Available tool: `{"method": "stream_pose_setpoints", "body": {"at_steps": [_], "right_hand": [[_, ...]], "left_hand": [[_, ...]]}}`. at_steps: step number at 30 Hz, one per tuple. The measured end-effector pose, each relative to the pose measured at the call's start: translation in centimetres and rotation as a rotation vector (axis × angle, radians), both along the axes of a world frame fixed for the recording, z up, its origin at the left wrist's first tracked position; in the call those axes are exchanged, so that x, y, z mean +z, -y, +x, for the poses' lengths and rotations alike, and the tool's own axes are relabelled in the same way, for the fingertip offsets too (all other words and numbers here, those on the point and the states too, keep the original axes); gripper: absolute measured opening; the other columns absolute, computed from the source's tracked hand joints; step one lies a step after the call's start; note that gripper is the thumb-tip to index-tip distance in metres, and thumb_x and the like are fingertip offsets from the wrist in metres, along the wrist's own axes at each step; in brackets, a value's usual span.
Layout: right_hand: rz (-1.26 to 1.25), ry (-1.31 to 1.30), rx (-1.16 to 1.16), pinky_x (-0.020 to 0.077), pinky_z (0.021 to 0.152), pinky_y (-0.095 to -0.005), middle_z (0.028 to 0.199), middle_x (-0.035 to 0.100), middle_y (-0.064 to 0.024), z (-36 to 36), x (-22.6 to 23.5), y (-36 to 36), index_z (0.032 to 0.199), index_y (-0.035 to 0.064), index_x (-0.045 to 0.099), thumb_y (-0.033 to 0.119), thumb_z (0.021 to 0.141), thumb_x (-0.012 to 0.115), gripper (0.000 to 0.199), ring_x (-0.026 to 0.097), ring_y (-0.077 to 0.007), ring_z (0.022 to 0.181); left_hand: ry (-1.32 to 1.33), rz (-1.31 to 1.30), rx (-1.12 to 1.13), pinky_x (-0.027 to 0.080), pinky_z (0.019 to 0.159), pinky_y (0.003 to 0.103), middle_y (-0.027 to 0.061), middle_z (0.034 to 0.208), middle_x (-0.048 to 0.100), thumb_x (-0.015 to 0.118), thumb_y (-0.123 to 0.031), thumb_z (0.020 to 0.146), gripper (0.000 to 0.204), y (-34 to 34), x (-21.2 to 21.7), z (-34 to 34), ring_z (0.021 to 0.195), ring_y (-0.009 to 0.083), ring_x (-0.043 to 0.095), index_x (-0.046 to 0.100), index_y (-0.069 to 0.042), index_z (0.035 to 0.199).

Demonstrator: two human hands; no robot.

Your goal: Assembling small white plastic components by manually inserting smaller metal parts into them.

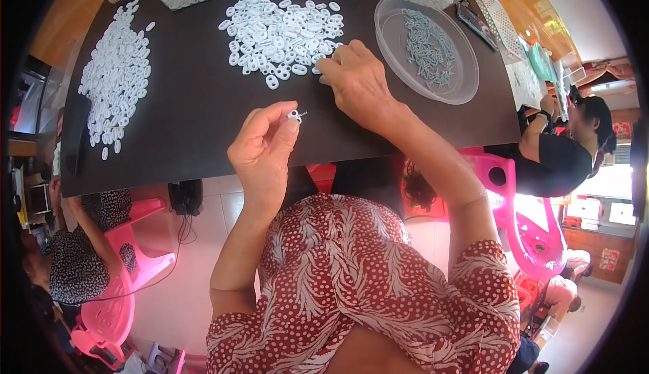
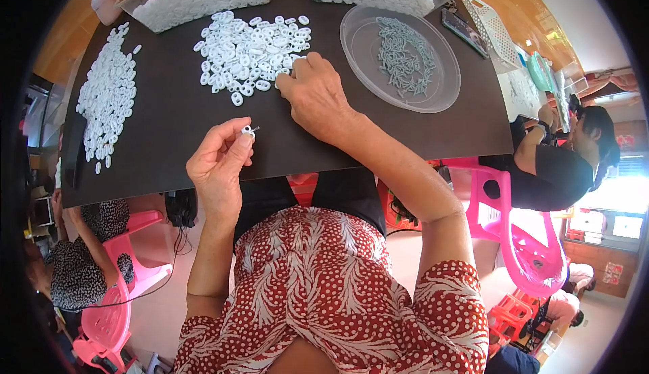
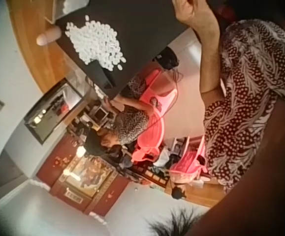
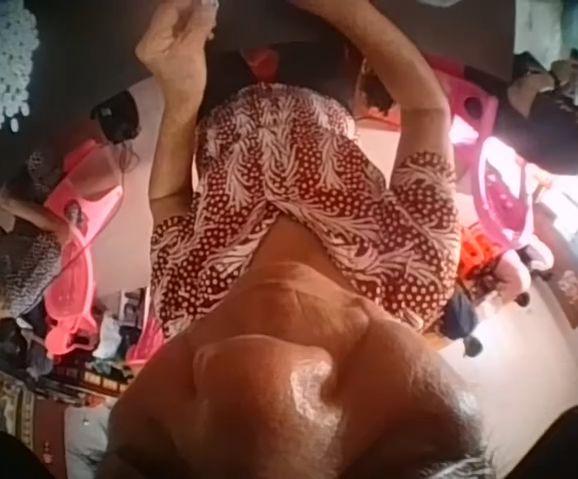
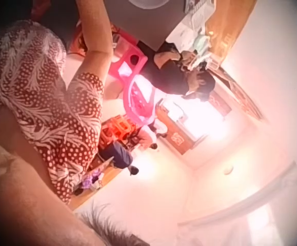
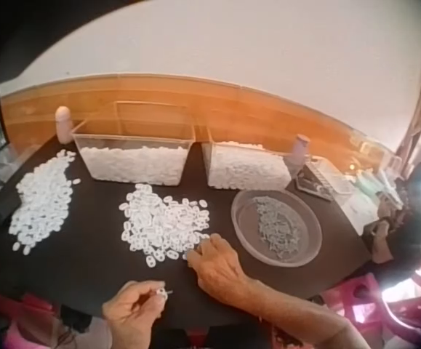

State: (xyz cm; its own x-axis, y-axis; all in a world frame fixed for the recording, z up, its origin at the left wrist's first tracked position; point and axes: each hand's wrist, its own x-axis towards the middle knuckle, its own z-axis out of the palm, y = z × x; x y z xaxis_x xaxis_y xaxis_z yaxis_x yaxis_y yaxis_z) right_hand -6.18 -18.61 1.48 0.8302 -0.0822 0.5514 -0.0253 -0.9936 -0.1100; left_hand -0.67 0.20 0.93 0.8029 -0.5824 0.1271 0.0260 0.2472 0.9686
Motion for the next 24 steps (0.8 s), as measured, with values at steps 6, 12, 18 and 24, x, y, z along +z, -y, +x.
{"method": "stream_pose_setpoints", "body": {"at_steps": [6,12,18,24], "right_hand": [[-0.034,-0.043,0.026,0.0434,0.066,-0.0388,0.075,0.055,-0.0092,-0.4,0.3,-0.4,0.076,0.0054,0.06,-0.002,0.066,0.06,0.013,0.052,-0.028,0.077],[0.318,-0.11,0.152,0.0444,0.065,-0.0384,0.075,0.057,-0.0109,-1.8,2.6,-2.4,0.086,0.0039,0.063,0.004,0.076,0.064,0.009,0.054,-0.0292,0.073],[0.734,-0.178,0.112,0.0459,0.067,-0.0359,0.072,0.057,-0.01,-2.4,3.8,-3.4,0.082,0.0027,0.063,0.007,0.077,0.064,0.006,0.055,-0.0257,0.072],[1.303,-0.019,0.156,0.0455,0.066,-0.024,0.077,0.064,-0.0029,-2.5,2.4,-3.6,0.089,-0.0012,0.066,0.005,0.081,0.064,0.01,0.056,-0.0077,0.072]], "left_hand": [[-0.094,-0.029,-0.007,0.042,0.056,0.017,0.0007,0.08,0.058,0.064,0.0,0.084,0.019,0.0,0.2,0.3,0.065,0.0048,0.051,0.065,0.002,0.103],[-0.189,-0.056,-0.028,0.043,0.054,0.02,0.0057,0.079,0.062,0.066,-0.002,0.083,0.018,1.0,1.1,0.6,0.061,0.0082,0.053,0.065,0.005,0.099],[-0.258,-0.107,-0.106,0.043,0.053,0.021,0.0073,0.078,0.063,0.065,-0.002,0.083,0.017,1.4,0.8,0.6,0.059,0.01,0.053,0.064,0.006,0.098],[-0.302,-0.113,-0.152,0.043,0.055,0.02,0.0071,0.079,0.064,0.064,-0.001,0.084,0.015,1.1,1.0,0.1,0.062,0.0092,0.055,0.064,0.005,0.098]]}}
